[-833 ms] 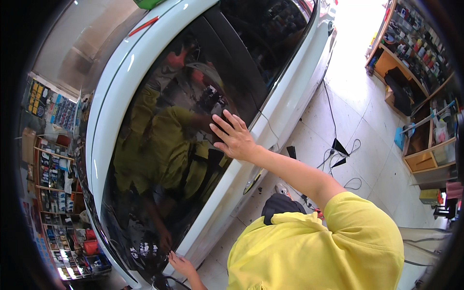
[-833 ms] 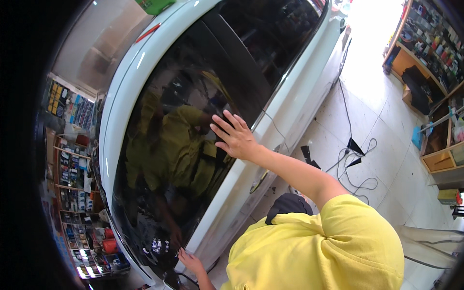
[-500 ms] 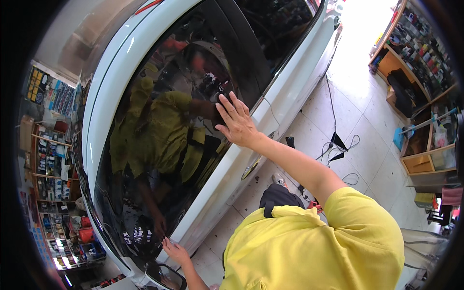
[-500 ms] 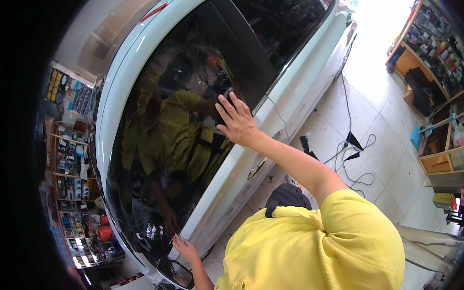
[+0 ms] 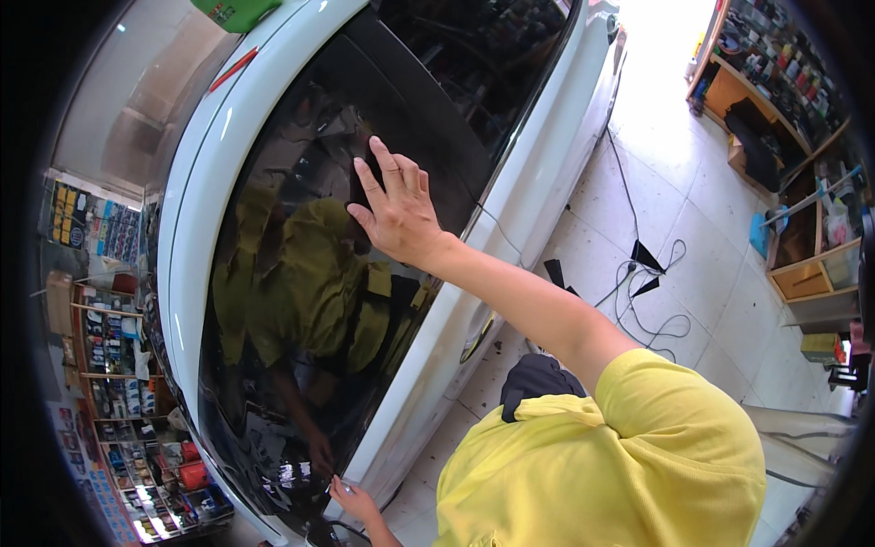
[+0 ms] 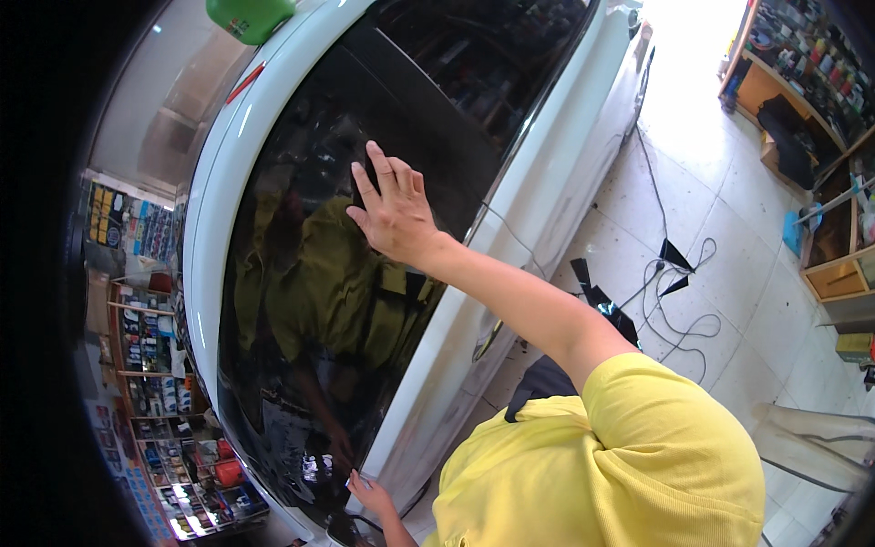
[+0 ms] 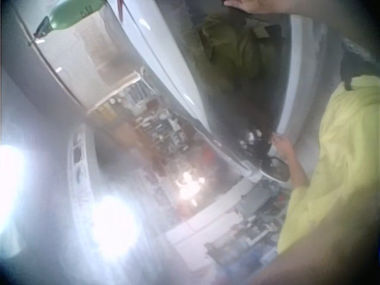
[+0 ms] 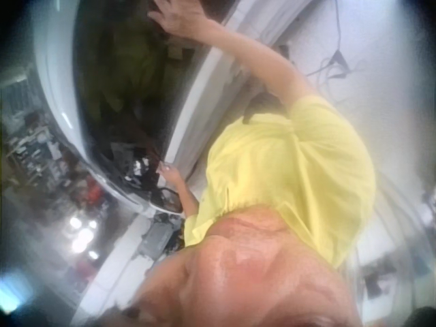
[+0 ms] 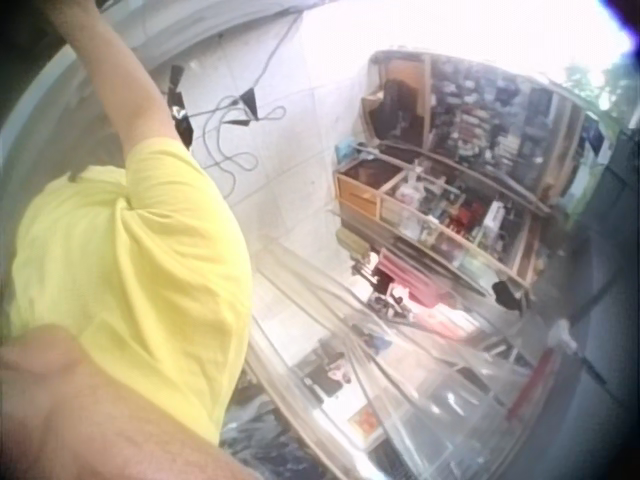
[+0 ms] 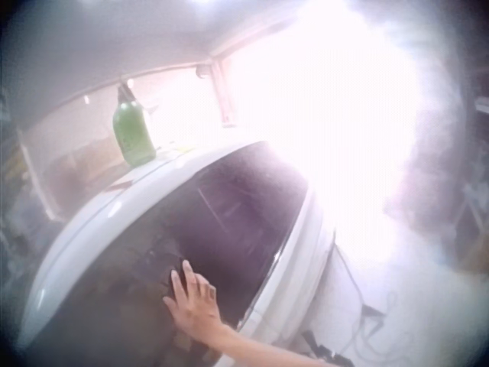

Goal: The person applies a tint film to the rear window of a white car. They smooth the film with their hands, trim the edges with a red utility knife, squeegee the surface with a blue tool, wipe the window with a red cloth, and use a heat gun with a yellow squeegee to finish the edges.

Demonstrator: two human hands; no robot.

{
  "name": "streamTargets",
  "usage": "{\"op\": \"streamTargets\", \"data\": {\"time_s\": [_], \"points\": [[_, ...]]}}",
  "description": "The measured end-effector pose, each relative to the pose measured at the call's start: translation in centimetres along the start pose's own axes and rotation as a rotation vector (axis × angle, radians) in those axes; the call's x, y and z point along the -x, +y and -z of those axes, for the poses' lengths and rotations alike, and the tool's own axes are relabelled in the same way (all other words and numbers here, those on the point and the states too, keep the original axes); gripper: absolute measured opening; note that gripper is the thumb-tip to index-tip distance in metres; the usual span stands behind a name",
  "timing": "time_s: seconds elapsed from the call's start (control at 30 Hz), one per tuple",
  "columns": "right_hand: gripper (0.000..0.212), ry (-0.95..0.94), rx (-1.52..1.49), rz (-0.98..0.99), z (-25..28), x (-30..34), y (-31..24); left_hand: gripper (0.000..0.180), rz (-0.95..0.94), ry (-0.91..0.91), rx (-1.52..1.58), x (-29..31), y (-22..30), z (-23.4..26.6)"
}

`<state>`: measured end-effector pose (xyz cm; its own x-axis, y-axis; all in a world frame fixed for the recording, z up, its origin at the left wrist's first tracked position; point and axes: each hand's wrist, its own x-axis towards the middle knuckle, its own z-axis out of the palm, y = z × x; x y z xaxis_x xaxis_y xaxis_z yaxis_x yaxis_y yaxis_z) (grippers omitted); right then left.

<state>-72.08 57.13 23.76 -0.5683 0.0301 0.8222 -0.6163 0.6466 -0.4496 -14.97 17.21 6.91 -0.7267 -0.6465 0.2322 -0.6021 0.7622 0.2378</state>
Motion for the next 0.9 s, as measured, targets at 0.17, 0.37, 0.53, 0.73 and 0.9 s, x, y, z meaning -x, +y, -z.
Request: {"op": "streamTargets", "data": {"time_s": [0.17, 0.37, 0.53, 0.73, 0.9], "points": [[0.069, -0.020, 0.019, -0.004, 0.6, -1.7, -0.1, 0.063, 0.040, -0.052, 0.055, -0.1, 0.9, 0.5], [0.063, -0.092, -0.057, 0.212, 1.5, -3.0, -5.4, 0.063, 0.021, -0.044, 0.049, 1.2, 1.7, 2.1], [0.060, -0.265, -0.282, 0.697, 1.0, -0.5, -19.0, 0.039, 0.204, 0.288, 0.093, 1.7, -1.2, 1.4], [0.054, -0.656, -0.490, 1.313, -2.4, 7.1, -39.2, 0.035, 0.373, 0.611, 0.082, 1.0, -5.7, -0.6], [0.057, -0.607, -0.515, 1.588, -7.9, 11.9, -58.8, 0.057, 0.450, 0.885, 0.150, -1.5, -5.7, -1.4]]}}
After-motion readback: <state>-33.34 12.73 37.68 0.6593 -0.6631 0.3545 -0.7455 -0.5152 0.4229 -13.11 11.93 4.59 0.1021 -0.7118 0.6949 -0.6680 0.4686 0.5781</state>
